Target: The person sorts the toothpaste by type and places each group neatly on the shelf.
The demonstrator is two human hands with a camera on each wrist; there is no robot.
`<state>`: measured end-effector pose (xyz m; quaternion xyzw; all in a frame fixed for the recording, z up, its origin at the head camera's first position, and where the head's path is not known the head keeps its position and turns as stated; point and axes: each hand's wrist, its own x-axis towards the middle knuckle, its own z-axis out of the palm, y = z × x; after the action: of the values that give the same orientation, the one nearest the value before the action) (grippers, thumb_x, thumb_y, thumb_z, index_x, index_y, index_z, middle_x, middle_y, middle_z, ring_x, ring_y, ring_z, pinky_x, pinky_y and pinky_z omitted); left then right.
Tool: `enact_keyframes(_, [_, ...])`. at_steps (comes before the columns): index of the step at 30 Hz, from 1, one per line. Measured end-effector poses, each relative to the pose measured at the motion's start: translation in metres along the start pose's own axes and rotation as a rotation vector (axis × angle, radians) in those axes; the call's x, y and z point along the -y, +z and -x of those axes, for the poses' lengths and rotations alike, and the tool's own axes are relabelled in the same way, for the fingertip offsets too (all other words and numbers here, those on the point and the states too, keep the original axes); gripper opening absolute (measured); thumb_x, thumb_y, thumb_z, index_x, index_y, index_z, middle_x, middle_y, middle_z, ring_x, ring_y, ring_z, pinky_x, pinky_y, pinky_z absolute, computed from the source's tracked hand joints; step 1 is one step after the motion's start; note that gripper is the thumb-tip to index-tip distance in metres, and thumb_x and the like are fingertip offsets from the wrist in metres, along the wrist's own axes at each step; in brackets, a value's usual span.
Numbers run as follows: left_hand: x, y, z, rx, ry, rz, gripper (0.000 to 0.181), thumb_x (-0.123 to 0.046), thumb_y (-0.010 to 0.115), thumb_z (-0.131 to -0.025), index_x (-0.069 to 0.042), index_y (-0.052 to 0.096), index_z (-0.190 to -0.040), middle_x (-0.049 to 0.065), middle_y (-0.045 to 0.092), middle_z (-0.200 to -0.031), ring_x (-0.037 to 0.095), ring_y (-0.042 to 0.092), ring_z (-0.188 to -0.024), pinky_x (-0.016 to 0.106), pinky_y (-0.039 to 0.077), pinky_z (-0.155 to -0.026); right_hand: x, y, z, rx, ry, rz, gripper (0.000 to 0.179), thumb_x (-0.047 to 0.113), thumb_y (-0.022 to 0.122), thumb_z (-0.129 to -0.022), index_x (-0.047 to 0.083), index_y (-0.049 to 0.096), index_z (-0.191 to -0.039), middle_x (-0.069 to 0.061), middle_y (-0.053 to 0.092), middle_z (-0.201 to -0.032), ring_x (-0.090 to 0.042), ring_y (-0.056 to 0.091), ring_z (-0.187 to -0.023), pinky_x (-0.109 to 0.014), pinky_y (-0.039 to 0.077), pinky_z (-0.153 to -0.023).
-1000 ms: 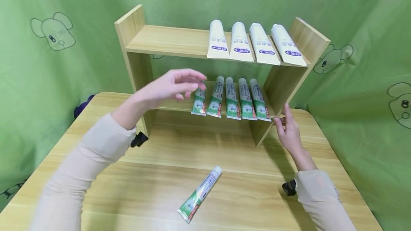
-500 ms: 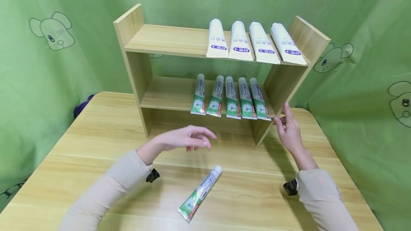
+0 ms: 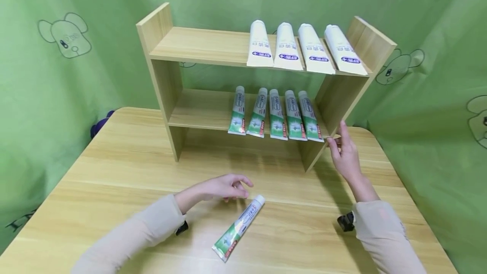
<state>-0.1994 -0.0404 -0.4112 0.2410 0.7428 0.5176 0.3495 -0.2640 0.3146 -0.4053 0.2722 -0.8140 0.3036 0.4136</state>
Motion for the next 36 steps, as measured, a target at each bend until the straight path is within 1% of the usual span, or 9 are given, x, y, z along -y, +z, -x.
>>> enact_keyframes(3, [0.010,0.006,-0.003,-0.021,-0.037,0.018,0.040,-0.009,0.058,-0.088,0.005,0.046,-0.123,0.017,0.059,-0.084,0.012,0.041,-0.057,0.014,0.036,-0.044,0.000,0.002,-0.001,-0.001,-0.002,-0.012,0.058,0.013,0.048,-0.095,0.017,0.020,-0.145,-0.027,0.052,-0.097,0.005,0.047,-0.073,0.001,0.040,-0.062])
enact_keyframes(7, [0.021,0.012,-0.004,-0.047,-0.075,0.022,0.041,-0.007,0.061,-0.085,0.004,0.047,-0.122,0.016,0.062,-0.084,0.012,0.046,-0.059,0.014,0.039,-0.044,0.000,0.004,-0.001,0.002,0.009,-0.020,0.062,0.005,0.050,-0.093,0.017,0.020,-0.145,-0.027,0.051,-0.097,0.008,0.045,-0.074,0.001,0.040,-0.063])
enact_keyframes(11, [0.031,0.017,-0.005,-0.056,-0.117,0.003,0.043,-0.005,0.065,-0.079,0.001,0.049,-0.118,0.007,0.060,-0.077,0.010,0.044,-0.053,0.012,0.035,-0.040,-0.001,0.004,0.000,0.000,0.010,-0.021,0.068,-0.003,0.052,-0.090,0.018,0.019,-0.146,-0.026,0.051,-0.097,0.005,0.046,-0.073,0.001,0.039,-0.063])
enact_keyframes(15, [0.035,0.024,-0.004,-0.053,-0.128,0.019,0.043,0.000,0.067,-0.074,0.000,0.050,-0.114,0.002,0.058,-0.071,0.008,0.037,-0.046,0.011,0.028,-0.036,0.001,0.003,0.000,0.000,0.004,-0.029,0.073,-0.008,0.053,-0.087,0.019,0.019,-0.146,-0.027,0.050,-0.098,0.002,0.047,-0.071,0.002,0.040,-0.064])
enact_keyframes(18, [0.034,0.029,-0.002,-0.073,-0.139,0.016,0.046,0.002,0.070,-0.071,0.000,0.051,-0.112,0.003,0.057,-0.071,0.008,0.038,-0.047,0.011,0.029,-0.036,0.001,0.003,-0.001,0.000,0.007,-0.029,0.078,-0.013,0.054,-0.084,0.019,0.019,-0.146,-0.027,0.051,-0.099,0.000,0.048,-0.070,0.002,0.040,-0.065])
enact_keyframes(21, [0.032,0.033,-0.001,-0.109,-0.147,-0.034,0.049,0.004,0.073,-0.066,-0.001,0.052,-0.111,0.004,0.054,-0.074,0.010,0.043,-0.055,0.012,0.035,-0.041,0.002,0.002,-0.001,-0.002,0.009,-0.030,0.082,-0.017,0.054,-0.081,0.019,0.019,-0.146,-0.027,0.052,-0.097,0.002,0.048,-0.072,0.003,0.040,-0.066])
enact_keyframes(26, [0.029,0.043,0.001,-0.143,-0.150,-0.190,0.055,0.003,0.077,-0.060,-0.005,0.054,-0.110,0.005,0.052,-0.078,0.014,0.048,-0.069,0.018,0.047,-0.056,0.003,0.001,-0.001,-0.008,0.006,-0.040,0.079,-0.016,0.054,-0.083,0.018,0.019,-0.146,-0.028,0.053,-0.096,0.008,0.045,-0.075,0.003,0.040,-0.066])
enact_keyframes(32, [0.029,0.056,0.003,-0.189,-0.131,-0.350,0.062,0.003,0.081,-0.054,-0.006,0.056,-0.110,0.001,0.048,-0.080,0.011,0.045,-0.072,0.015,0.045,-0.060,0.004,0.000,-0.001,-0.011,0.005,-0.034,0.077,-0.015,0.054,-0.083,0.016,0.020,-0.145,-0.028,0.053,-0.096,0.009,0.045,-0.075,0.002,0.040,-0.064])
enact_keyframes(36, [0.030,0.059,0.003,-0.198,-0.105,-0.354,0.059,0.006,0.079,-0.054,-0.002,0.057,-0.108,0.001,0.048,-0.081,0.010,0.045,-0.074,0.013,0.047,-0.060,0.005,0.000,-0.001,-0.003,0.013,-0.032,0.077,-0.014,0.054,-0.084,0.017,0.019,-0.146,-0.028,0.054,-0.096,0.011,0.045,-0.076,0.002,0.040,-0.062])
